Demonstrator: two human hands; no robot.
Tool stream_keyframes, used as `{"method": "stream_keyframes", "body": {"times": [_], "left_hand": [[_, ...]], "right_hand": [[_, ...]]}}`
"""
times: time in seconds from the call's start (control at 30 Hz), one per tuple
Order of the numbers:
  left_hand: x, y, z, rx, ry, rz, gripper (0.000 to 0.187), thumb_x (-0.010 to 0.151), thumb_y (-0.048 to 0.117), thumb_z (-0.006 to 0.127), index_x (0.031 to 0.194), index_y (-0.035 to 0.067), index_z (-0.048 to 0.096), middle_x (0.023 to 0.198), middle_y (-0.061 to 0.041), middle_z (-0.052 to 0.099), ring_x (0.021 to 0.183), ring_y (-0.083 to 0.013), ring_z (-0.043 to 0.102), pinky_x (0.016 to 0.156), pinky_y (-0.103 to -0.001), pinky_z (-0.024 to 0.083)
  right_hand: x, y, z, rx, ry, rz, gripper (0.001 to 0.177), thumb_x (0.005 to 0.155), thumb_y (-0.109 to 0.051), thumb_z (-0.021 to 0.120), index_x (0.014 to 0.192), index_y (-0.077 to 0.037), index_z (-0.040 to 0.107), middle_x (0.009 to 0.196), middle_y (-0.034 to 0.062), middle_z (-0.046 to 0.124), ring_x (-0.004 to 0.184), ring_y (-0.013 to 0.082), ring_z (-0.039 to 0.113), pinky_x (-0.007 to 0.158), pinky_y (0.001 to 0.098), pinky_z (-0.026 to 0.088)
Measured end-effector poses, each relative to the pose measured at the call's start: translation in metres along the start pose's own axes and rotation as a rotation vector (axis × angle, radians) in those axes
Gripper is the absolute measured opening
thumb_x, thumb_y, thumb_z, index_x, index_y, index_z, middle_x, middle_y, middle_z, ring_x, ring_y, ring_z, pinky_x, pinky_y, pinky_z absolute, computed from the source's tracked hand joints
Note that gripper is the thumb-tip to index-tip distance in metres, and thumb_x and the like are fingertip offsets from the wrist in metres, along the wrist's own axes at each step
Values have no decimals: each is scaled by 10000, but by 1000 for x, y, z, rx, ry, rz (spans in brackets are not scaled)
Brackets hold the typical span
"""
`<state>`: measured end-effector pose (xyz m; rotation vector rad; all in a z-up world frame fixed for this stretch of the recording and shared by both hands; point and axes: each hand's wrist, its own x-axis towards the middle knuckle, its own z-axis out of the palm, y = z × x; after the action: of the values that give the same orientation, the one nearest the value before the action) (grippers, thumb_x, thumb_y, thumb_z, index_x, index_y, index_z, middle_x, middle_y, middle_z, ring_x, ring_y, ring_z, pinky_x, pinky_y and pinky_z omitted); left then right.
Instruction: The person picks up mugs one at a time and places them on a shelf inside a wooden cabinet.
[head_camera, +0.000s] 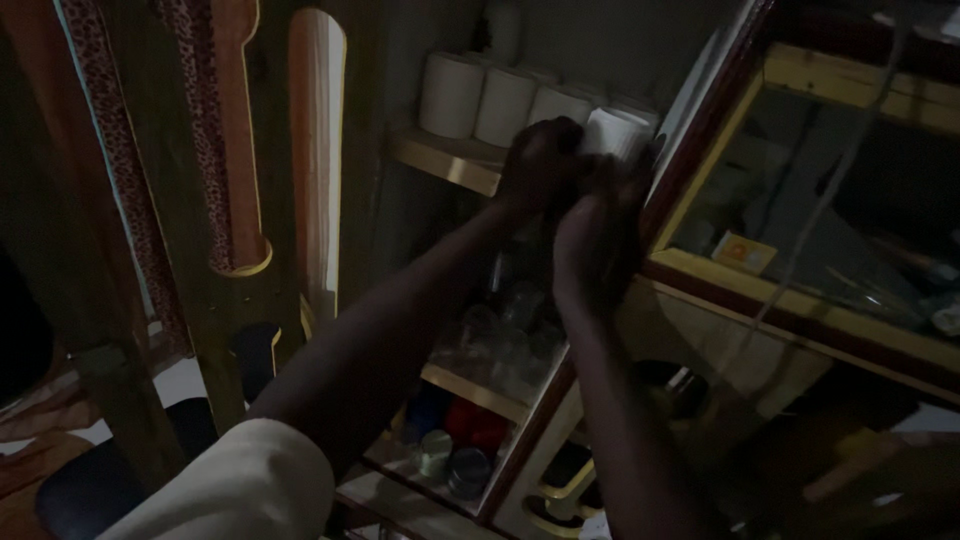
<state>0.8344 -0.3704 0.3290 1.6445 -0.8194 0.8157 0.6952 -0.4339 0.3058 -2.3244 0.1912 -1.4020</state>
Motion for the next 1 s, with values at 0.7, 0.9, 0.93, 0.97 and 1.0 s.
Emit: {"method": "stream_keyframes", "body": {"times": [0.7, 0.9, 0.93, 0.97, 1.0], "left_hand": [[16, -34, 19, 194, -234, -26, 231, 850, 300, 689, 892, 96, 788, 947, -134, 768, 878, -304, 740, 817, -446, 576], [21, -51, 30, 361, -138, 186, 208, 854, 277, 707, 865, 76, 757, 952, -164, 741, 912, -356, 705, 827, -481, 558], [21, -52, 31, 386, -228, 73, 212, 888, 286, 701, 894, 79, 747, 994, -155, 740, 963, -347, 706, 879, -471, 564], [20, -52, 32, 387, -229, 72, 212, 888, 286, 701, 894, 79, 747, 994, -155, 740, 963, -347, 706, 879, -471, 564], [19, -51, 33, 376, -165, 59, 234, 858, 281, 722, 943, 63, 714, 1023, -160, 718, 1003, -352, 679, 898, -468, 548]], "right_hand": [[90, 82, 83, -359, -322, -215, 434, 955, -222, 592, 1267, 79, 569, 1276, 333, 597, 1254, 490, 543, 1152, 568, 312], [101, 75, 75, -294, -381, -118, 505, 893, -221, 676, 1274, 94, 573, 1223, 357, 621, 1209, 504, 572, 1103, 541, 399], [99, 68, 70, -270, -392, -87, 542, 879, -229, 687, 1293, 94, 556, 1225, 360, 615, 1197, 506, 577, 1066, 532, 439], [95, 61, 64, -269, -393, -86, 542, 879, -229, 687, 1293, 94, 556, 1225, 360, 615, 1197, 506, 577, 1066, 532, 439], [90, 55, 57, -202, -342, -41, 540, 905, -232, 651, 1317, 95, 526, 1266, 356, 581, 1206, 508, 561, 1043, 545, 436]]}}
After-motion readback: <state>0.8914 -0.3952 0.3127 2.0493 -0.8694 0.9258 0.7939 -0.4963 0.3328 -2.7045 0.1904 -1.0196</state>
